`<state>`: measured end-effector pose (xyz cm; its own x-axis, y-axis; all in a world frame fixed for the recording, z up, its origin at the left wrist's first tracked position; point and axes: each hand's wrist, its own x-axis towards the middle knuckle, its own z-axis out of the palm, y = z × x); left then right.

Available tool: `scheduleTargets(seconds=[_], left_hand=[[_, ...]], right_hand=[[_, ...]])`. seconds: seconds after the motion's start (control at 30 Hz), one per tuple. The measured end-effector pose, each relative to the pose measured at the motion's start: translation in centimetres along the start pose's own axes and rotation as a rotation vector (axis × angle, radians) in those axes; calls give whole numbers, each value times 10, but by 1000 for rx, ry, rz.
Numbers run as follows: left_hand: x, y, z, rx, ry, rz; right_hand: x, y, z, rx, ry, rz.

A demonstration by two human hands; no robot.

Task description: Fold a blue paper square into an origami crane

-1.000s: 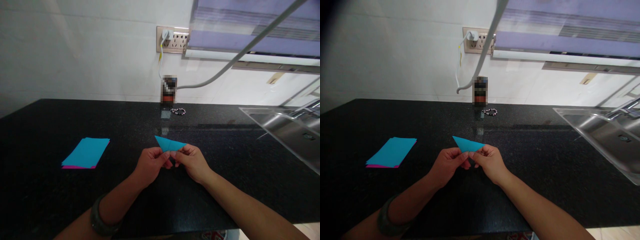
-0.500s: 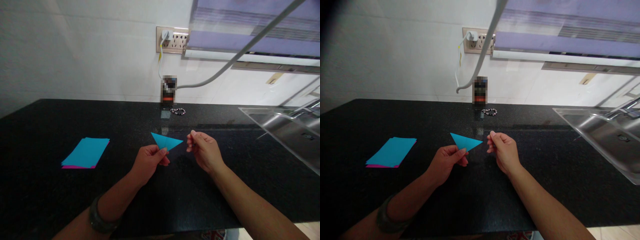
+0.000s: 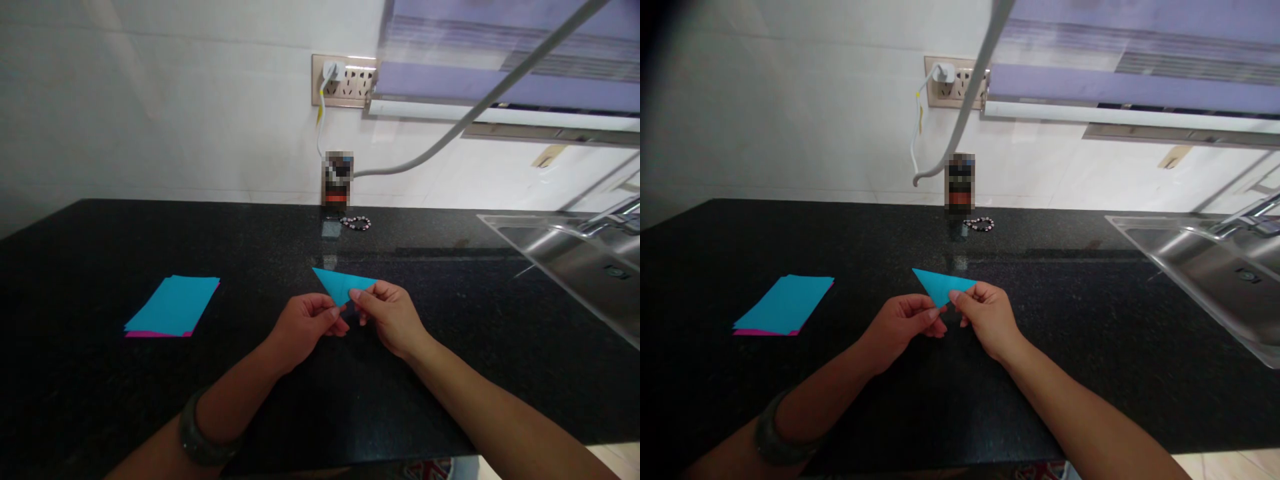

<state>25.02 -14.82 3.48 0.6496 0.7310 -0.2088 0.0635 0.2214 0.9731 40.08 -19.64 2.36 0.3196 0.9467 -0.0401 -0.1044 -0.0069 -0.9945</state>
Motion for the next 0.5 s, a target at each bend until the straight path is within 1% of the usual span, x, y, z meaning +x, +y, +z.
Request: scheduleTargets(seconds=[0.07,0.13,0.27,0.4,0.5], left_hand=[[0,0,0,2,11,-19],[0,1,1,-6,24,-38],[-1,2,1,-25,11,-52],[0,-1,-1,-11,17,-14],[1,-2,-2,-7,25,3]], right_hand=[[2,-1,-3,22,40,-5],[3,-1,-4,37,51,-8],[0,-1,-3,12,3,-4],[-3,-2,0,-67,-60,-5],[-4,-3,2,-91,-81,-2]])
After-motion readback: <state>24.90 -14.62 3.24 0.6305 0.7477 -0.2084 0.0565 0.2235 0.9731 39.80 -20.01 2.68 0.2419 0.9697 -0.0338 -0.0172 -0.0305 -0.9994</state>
